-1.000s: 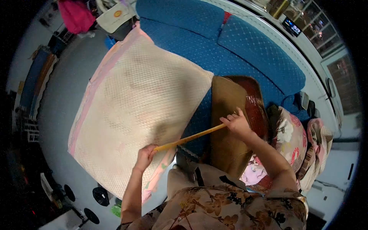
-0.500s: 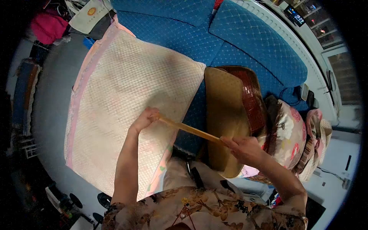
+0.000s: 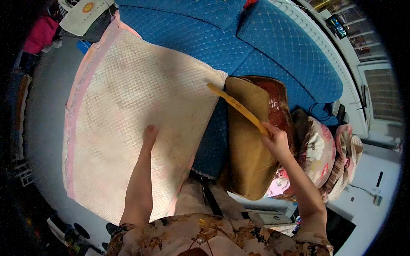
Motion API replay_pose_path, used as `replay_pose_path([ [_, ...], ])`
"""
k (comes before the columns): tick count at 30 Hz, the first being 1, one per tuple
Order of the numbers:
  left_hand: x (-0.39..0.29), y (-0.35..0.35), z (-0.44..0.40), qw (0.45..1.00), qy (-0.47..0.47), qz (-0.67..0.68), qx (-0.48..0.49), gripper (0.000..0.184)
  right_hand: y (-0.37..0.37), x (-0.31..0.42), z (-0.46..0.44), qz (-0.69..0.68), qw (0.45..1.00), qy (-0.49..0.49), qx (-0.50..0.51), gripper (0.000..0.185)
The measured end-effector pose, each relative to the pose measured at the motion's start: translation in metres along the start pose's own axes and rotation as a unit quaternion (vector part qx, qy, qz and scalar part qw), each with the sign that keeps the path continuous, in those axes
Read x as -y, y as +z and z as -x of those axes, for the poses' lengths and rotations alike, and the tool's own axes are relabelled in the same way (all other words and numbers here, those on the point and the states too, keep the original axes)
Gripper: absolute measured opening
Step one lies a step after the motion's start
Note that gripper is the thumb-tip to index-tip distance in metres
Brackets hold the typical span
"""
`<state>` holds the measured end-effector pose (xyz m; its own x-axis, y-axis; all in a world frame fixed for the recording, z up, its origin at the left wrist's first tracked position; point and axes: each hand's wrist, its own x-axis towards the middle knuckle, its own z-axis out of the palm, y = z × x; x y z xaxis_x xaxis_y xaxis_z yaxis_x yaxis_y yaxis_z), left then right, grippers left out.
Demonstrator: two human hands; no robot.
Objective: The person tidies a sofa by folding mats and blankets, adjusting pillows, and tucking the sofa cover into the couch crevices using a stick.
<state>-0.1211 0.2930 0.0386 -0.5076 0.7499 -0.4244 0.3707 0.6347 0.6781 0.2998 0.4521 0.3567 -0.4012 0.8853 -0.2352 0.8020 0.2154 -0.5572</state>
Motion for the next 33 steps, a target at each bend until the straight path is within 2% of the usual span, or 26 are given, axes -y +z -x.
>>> replay_pose_path([
  [1,0.023,0.003,0.005,0.997,-0.028,-0.074,0.007,0.041,0.009,-0.016,-0.014,0.005,1.0,0.012,-0.003,0.039],
  [3,0.083,0.016,0.004,0.998,-0.029,-0.048,0.036,0.042,0.026,-0.018,-0.043,0.014,0.999,0.019,-0.023,0.038],
  [6,0.089,0.004,0.02,0.98,-0.107,-0.121,0.117,0.044,0.052,-0.032,-0.084,0.044,0.997,0.033,-0.048,0.038],
  [10,0.1,0.01,0.012,0.974,-0.095,-0.167,0.122,0.055,0.069,-0.018,-0.126,0.009,0.994,0.087,-0.07,0.032],
  [14,0.109,0.013,0.002,0.975,-0.079,-0.16,0.131,0.054,0.104,-0.041,-0.161,0.139,0.984,0.106,-0.046,0.034],
  [15,0.112,0.015,0.003,0.975,-0.07,-0.169,0.126,0.052,0.114,-0.036,-0.165,0.118,0.984,0.111,-0.07,0.032],
  [18,0.114,0.014,0.003,0.979,-0.066,-0.153,0.115,0.049,0.122,-0.013,-0.179,0.152,0.978,0.135,-0.039,0.033],
  [22,0.114,0.017,0.001,0.989,-0.071,-0.102,0.086,0.046,0.118,-0.009,-0.2,0.051,0.975,0.214,-0.023,0.034],
  [24,0.114,0.015,-0.003,0.984,-0.07,-0.123,0.108,0.046,0.104,0.003,-0.21,0.013,0.964,0.266,-0.016,0.034],
  [28,0.119,0.02,-0.007,0.984,-0.068,-0.128,0.106,0.047,0.112,-0.039,-0.259,0.041,0.958,0.282,-0.041,0.031],
  [30,0.134,0.027,-0.007,0.989,-0.057,-0.072,0.118,0.046,0.13,-0.061,-0.278,0.077,0.944,0.318,-0.028,0.03],
  [31,0.139,0.022,-0.009,0.991,-0.053,-0.045,0.116,0.046,0.141,-0.064,-0.29,0.075,0.949,0.304,-0.022,0.03],
  [33,0.139,0.02,-0.005,0.991,-0.024,-0.098,0.092,0.046,0.143,-0.081,-0.294,0.082,0.953,0.292,-0.013,0.03],
])
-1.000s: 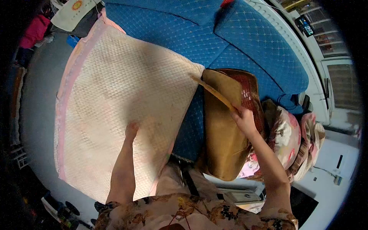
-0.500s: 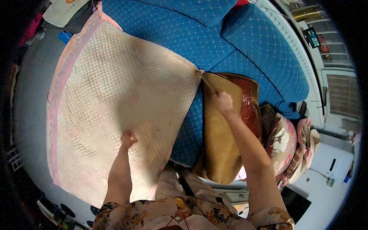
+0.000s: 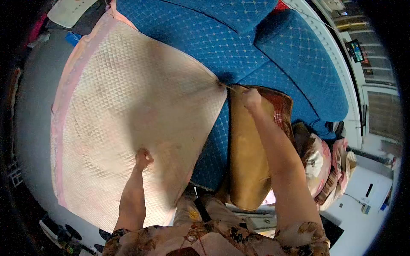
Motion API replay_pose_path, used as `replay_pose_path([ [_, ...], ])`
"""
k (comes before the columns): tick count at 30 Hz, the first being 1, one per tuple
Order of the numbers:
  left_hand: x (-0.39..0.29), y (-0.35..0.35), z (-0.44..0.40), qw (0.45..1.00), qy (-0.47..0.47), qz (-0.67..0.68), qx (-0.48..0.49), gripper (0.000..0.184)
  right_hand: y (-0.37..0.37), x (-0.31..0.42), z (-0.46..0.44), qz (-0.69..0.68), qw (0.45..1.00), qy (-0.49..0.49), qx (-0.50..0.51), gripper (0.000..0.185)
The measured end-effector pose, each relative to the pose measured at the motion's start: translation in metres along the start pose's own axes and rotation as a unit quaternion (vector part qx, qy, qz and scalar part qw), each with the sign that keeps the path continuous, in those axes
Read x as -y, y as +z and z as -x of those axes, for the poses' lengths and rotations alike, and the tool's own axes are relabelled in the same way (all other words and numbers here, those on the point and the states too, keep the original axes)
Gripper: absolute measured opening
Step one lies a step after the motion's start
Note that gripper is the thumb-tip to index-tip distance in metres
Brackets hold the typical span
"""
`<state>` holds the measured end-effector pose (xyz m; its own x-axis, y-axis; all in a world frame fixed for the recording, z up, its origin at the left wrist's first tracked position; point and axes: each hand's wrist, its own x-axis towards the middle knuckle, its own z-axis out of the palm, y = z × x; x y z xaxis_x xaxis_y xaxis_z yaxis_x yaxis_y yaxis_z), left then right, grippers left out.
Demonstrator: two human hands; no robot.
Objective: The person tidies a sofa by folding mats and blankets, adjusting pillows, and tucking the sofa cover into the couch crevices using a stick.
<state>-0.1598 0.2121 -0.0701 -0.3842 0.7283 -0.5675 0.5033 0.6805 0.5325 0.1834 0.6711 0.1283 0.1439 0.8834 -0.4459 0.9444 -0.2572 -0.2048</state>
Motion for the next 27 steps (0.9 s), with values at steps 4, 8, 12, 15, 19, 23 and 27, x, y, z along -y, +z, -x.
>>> replay_pose_path([
  [4,-0.009,-0.009,0.004,1.0,0.001,0.006,0.004,0.045,-0.049,-0.022,-0.025,0.107,0.838,-0.532,0.059,0.028],
  [8,-0.012,-0.01,0.005,1.0,0.001,-0.009,0.026,0.043,-0.101,0.019,0.063,0.045,0.986,-0.125,0.102,0.033],
  [12,-0.01,-0.005,0.001,1.0,-0.001,-0.007,-0.007,0.042,-0.085,0.02,0.096,-0.11,0.989,-0.092,0.017,0.035],
  [15,-0.013,-0.008,0.005,1.0,-0.014,-0.004,-0.001,0.042,-0.073,0.023,0.09,-0.105,0.989,-0.102,0.03,0.037],
  [19,-0.003,-0.001,0.001,0.999,-0.017,0.035,-0.001,0.043,-0.074,0.032,0.094,-0.108,0.989,-0.096,0.034,0.039],
  [23,-0.009,-0.001,-0.001,1.0,-0.022,0.016,0.002,0.046,-0.063,0.031,0.08,-0.124,0.983,-0.134,0.03,0.04],
  [27,-0.004,0.0,-0.001,0.999,-0.023,0.033,-0.003,0.045,-0.052,0.061,0.085,-0.112,0.989,-0.094,0.018,0.039],
])
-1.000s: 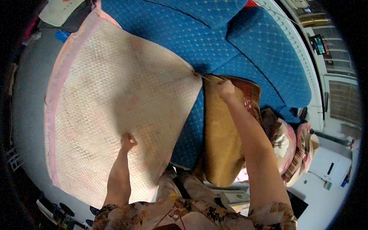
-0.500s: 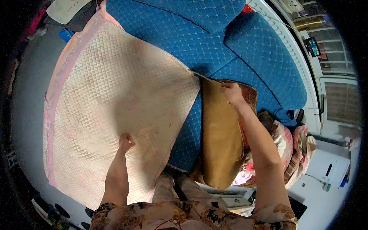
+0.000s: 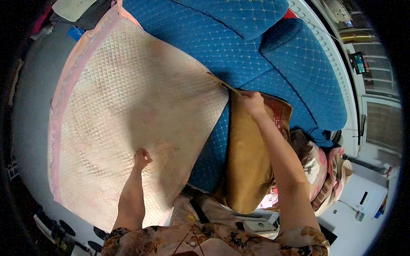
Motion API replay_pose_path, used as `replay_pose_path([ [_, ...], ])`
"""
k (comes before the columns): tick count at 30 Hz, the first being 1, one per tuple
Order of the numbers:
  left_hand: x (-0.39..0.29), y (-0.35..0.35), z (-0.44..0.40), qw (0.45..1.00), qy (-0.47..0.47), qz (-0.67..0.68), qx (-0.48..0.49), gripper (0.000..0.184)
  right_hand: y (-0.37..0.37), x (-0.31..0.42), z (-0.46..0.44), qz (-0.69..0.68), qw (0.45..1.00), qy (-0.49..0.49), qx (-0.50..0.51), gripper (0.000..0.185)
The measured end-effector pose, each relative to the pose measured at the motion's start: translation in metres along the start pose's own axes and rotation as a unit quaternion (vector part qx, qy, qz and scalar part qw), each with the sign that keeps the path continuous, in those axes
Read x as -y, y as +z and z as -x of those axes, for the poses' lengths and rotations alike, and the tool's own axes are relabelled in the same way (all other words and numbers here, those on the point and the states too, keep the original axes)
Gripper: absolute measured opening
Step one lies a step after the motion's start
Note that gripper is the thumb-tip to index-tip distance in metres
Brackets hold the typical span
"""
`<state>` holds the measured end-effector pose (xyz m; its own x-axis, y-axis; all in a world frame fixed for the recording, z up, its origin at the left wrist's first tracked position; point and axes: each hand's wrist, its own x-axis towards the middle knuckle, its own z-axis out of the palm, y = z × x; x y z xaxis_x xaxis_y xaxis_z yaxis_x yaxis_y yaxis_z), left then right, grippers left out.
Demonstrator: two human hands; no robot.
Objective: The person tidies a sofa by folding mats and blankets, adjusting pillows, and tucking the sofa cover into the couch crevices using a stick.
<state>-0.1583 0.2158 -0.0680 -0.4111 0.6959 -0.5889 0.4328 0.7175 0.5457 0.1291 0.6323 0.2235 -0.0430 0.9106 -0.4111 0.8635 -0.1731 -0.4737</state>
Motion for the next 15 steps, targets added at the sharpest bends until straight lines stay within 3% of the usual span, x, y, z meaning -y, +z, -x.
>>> replay_pose_path([
  [3,-0.011,-0.004,0.003,1.0,-0.002,-0.025,0.007,0.044,0.008,-0.014,-0.015,0.01,1.0,-0.017,-0.02,0.037],
  [8,-0.022,-0.009,0.005,0.999,-0.032,-0.041,0.008,0.043,0.016,0.021,-0.036,0.07,0.997,-0.024,-0.035,0.031],
  [10,-0.01,-0.001,0.002,1.0,0.007,-0.029,-0.009,0.039,0.019,0.032,-0.052,0.086,0.996,-0.003,-0.031,0.03],
  [14,-0.009,-0.006,0.0,0.999,-0.002,-0.022,0.031,0.034,0.031,0.026,-0.098,0.046,0.998,0.025,0.045,0.031],
  [15,-0.011,-0.012,-0.006,1.0,0.009,-0.024,0.009,0.033,0.068,0.008,-0.105,0.125,0.991,-0.036,-0.017,0.031],
])
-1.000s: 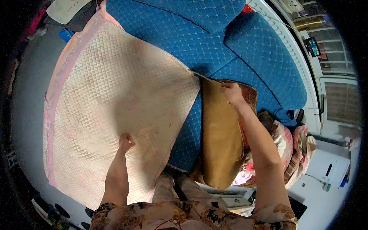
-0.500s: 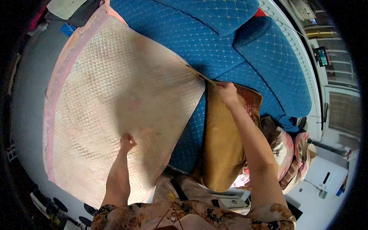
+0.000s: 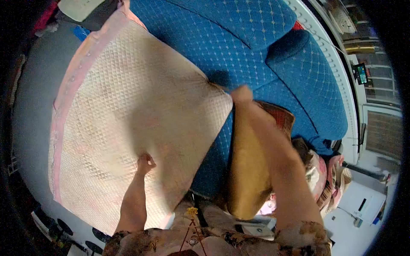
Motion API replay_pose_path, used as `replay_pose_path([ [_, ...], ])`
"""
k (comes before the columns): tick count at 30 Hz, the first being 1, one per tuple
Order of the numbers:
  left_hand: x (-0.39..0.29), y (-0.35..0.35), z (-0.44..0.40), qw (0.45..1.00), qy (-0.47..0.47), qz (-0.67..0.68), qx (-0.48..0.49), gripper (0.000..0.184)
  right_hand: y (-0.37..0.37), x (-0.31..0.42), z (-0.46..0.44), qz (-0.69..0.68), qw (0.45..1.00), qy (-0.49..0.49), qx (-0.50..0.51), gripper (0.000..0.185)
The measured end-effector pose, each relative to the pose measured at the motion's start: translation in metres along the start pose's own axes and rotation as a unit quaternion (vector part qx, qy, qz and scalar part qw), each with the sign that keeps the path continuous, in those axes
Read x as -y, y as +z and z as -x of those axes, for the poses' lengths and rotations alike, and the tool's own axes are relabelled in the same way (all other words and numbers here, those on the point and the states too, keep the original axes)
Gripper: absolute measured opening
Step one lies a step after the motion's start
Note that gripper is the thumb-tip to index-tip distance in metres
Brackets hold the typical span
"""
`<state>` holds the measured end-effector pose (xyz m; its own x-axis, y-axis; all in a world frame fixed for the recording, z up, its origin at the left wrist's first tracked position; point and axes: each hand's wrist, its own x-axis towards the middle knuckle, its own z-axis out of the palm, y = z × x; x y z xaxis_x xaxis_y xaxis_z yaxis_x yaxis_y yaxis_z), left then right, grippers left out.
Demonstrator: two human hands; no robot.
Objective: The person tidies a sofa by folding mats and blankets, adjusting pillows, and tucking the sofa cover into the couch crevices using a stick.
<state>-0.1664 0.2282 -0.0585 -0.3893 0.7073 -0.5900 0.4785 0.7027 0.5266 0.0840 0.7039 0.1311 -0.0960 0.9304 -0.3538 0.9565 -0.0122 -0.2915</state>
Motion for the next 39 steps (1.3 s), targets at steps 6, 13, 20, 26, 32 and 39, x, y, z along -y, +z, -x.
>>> replay_pose_path([
  [6,0.02,0.014,0.0,0.999,0.017,0.04,-0.024,0.033,0.011,-0.002,0.08,-0.044,0.998,-0.012,0.049,0.03],
  [13,0.008,0.005,0.013,1.0,-0.007,0.028,-0.004,0.039,-0.112,0.009,0.102,-0.055,0.99,-0.081,0.098,0.033],
  [20,0.01,0.009,0.011,0.999,-0.026,0.019,-0.004,0.041,-0.07,0.045,0.092,0.016,0.996,-0.089,0.014,0.031],
  [26,0.005,0.005,0.011,0.999,-0.033,0.023,0.021,0.049,-0.059,0.06,0.082,-0.03,0.998,-0.058,0.027,0.032],
  [32,0.018,0.024,0.002,0.999,-0.042,-0.017,0.006,0.052,-0.044,0.065,0.063,-0.001,0.997,-0.069,0.025,0.032],
  [39,0.023,0.026,0.001,0.984,-0.057,0.165,0.021,0.052,-0.02,0.063,0.046,0.029,0.996,-0.084,-0.025,0.029],
])
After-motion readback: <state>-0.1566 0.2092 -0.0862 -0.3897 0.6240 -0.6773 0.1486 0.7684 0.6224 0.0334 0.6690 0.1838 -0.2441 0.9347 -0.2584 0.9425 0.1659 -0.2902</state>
